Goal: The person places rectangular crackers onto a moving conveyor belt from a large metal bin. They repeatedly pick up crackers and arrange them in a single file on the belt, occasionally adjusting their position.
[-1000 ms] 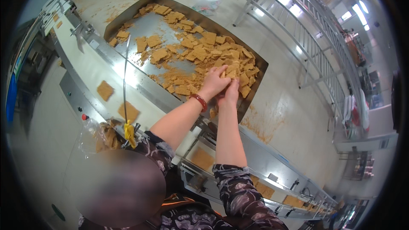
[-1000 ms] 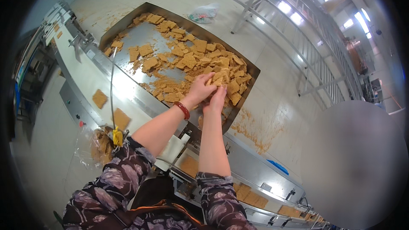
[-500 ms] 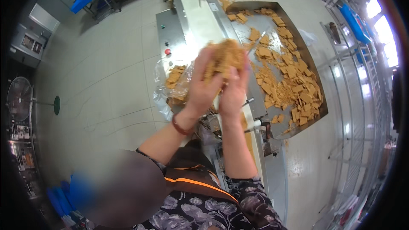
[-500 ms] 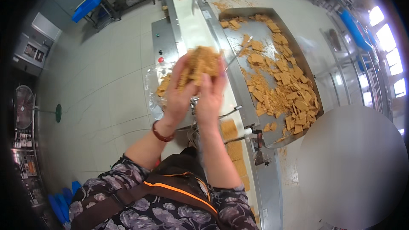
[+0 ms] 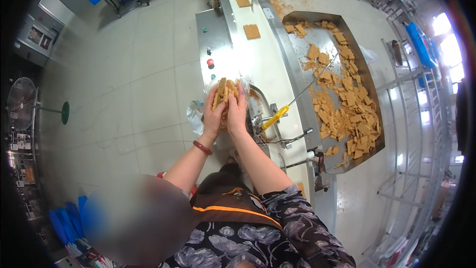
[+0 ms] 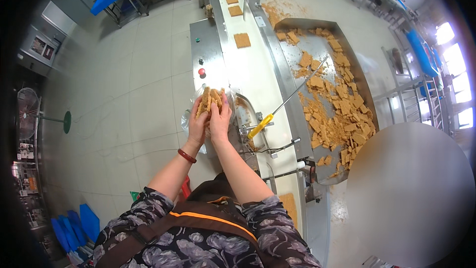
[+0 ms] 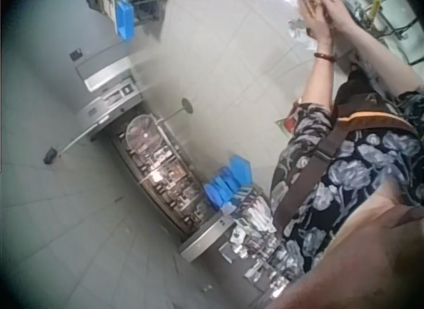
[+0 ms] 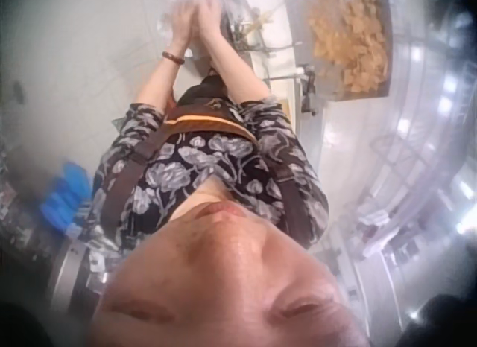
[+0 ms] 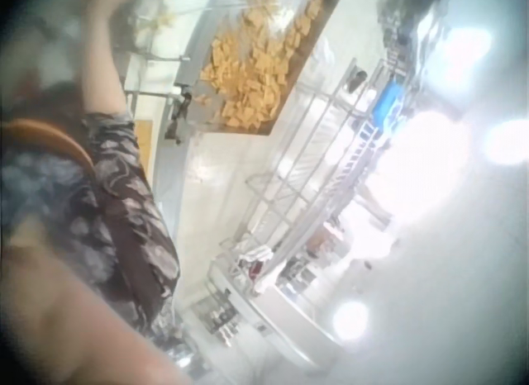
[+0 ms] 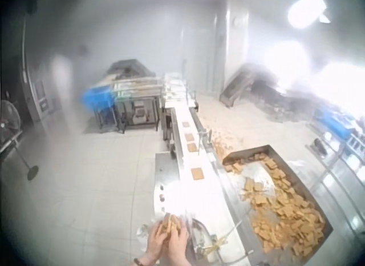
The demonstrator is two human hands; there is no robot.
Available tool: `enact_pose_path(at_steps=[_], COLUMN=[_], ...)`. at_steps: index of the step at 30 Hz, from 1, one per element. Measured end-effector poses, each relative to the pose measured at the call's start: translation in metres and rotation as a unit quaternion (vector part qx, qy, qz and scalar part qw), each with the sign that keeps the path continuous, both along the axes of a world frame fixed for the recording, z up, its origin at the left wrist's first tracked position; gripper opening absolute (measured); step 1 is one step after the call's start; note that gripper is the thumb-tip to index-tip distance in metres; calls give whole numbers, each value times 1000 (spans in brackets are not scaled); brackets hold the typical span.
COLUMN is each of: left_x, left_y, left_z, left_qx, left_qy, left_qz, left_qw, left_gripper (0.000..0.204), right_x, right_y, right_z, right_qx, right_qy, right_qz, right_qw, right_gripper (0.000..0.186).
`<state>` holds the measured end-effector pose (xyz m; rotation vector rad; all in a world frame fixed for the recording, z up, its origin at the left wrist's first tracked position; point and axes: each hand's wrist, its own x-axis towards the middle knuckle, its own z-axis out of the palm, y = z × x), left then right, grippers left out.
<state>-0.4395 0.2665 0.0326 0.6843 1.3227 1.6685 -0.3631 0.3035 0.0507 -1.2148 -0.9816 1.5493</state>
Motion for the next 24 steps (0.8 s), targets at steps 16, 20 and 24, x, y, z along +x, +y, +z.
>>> enact_pose_path(at_steps=[16, 20, 24], left_x=[-60, -78, -83], left_y=[54, 56, 45], left_z=[0, -35, -38], left_qx=[-228, -240, -325], left_qy=[-104, 80, 276], left_qz=[-16, 86, 10], left_qw=[968, 964, 905], left_gripper=[49, 54, 75], right_x=[8, 1, 10], right_y=[29, 32, 24], right_z=[24, -48, -35], right_qx=[-272, -160, -166], right_qy=[168, 24, -23], right_qz=[46, 66, 34], right_qw=[947, 985, 985], right_gripper=[62, 60, 70])
